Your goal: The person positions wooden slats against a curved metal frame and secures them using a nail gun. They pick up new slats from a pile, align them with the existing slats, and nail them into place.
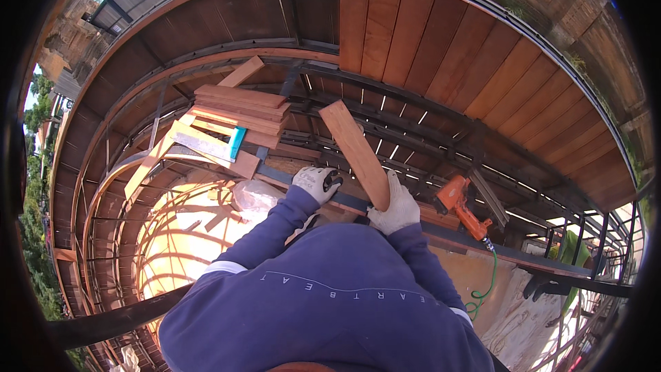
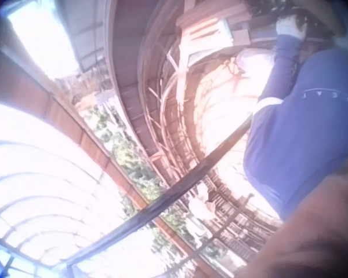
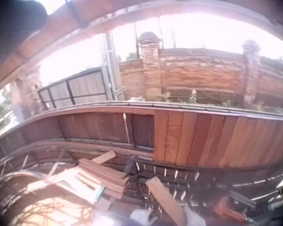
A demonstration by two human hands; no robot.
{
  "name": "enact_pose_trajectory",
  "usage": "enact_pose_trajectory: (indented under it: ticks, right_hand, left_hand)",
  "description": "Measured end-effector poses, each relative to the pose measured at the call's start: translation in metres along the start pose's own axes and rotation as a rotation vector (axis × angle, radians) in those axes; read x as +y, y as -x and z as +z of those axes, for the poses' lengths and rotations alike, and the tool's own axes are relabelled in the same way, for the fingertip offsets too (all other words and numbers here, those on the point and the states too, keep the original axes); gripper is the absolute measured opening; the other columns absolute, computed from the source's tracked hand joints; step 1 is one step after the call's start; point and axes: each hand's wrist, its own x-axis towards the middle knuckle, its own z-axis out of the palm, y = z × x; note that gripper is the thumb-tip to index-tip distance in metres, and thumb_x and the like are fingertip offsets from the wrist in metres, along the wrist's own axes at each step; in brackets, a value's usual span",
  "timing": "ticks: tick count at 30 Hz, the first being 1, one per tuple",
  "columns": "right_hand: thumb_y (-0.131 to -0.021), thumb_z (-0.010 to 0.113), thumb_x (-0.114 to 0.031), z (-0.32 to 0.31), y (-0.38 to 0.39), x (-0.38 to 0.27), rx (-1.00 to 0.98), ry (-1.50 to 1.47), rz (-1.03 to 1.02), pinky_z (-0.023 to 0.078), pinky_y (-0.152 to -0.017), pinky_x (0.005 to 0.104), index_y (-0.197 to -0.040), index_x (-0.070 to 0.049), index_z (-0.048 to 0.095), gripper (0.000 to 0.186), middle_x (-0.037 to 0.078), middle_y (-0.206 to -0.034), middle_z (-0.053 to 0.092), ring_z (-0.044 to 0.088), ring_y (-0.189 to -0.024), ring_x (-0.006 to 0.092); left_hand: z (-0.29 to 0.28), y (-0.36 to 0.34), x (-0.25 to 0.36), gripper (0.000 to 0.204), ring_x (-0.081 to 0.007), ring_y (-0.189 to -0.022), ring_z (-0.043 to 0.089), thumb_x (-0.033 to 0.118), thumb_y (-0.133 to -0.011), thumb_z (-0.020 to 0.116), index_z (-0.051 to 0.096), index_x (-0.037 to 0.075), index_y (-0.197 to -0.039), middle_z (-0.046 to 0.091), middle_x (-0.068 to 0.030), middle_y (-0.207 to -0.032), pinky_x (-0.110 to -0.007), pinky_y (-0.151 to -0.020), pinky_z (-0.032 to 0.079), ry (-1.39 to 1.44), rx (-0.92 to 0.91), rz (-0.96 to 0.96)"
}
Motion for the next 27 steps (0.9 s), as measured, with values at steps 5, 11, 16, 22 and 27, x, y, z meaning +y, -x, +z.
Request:
enact_pose_trajectory:
  ticks: [5,11,16,22,27]
  right_hand:
    - [-0.063,0.081,-0.021,-0.005,0.002,-0.007,-0.042,-0.033,0.053,0.049,-0.101,0.0416,-0.148,0.002,0.037,0.099,0.025,-0.127,0.059,0.060,-0.116,0.0394]
    - [-0.063,0.081,-0.019,-0.001,0.003,-0.008,-0.048,-0.032,0.067,0.045,-0.107,0.0402,-0.149,0.000,0.037,0.099,0.025,-0.139,0.053,0.055,-0.126,0.0388]
    - [-0.063,0.082,-0.022,0.007,0.005,-0.003,0.036,0.049,-0.037,0.049,-0.101,0.0416,-0.149,0.002,0.036,0.101,0.024,-0.131,0.057,0.059,-0.118,0.0390]
    - [-0.063,0.081,-0.019,0.012,0.009,0.000,0.066,0.020,-0.025,0.045,-0.107,0.0401,-0.149,0.002,0.035,0.100,0.025,-0.141,0.051,0.054,-0.126,0.0382]
    - [-0.063,0.079,-0.016,0.018,0.008,-0.002,0.157,-0.008,-0.011,0.044,-0.108,0.0394,-0.150,0.000,0.035,0.099,0.023,-0.142,0.051,0.053,-0.128,0.0382]
  left_hand:
    - [0.006,0.001,-0.004,0.040,-0.0323,-0.093,0.068,0.040,-0.089,0.065,0.069,0.008,-0.112,0.073,-0.0134,-0.095,-0.044,-0.089,0.050,-0.022,-0.010,0.017]
    - [0.003,0.004,-0.005,0.044,-0.0315,-0.096,0.068,0.042,-0.087,0.066,0.067,0.009,-0.117,0.072,-0.0127,-0.099,-0.043,-0.092,0.049,-0.025,-0.023,0.002]
    - [-0.003,0.004,-0.004,0.042,-0.0323,-0.096,0.067,0.040,-0.087,0.067,0.066,0.011,-0.117,0.072,-0.0128,-0.099,-0.043,-0.093,0.049,0.027,-0.041,0.014]
    - [-0.009,0.010,-0.019,0.035,-0.0353,-0.095,0.066,0.031,-0.087,0.068,0.067,0.011,-0.116,0.071,-0.0149,-0.099,-0.044,-0.090,0.050,0.302,0.036,0.080]
    - [-0.040,0.031,-0.035,0.032,-0.0340,-0.098,0.068,0.018,-0.088,0.068,0.068,0.006,-0.117,0.071,-0.0162,-0.107,-0.040,-0.088,0.052,0.674,-0.010,0.067]
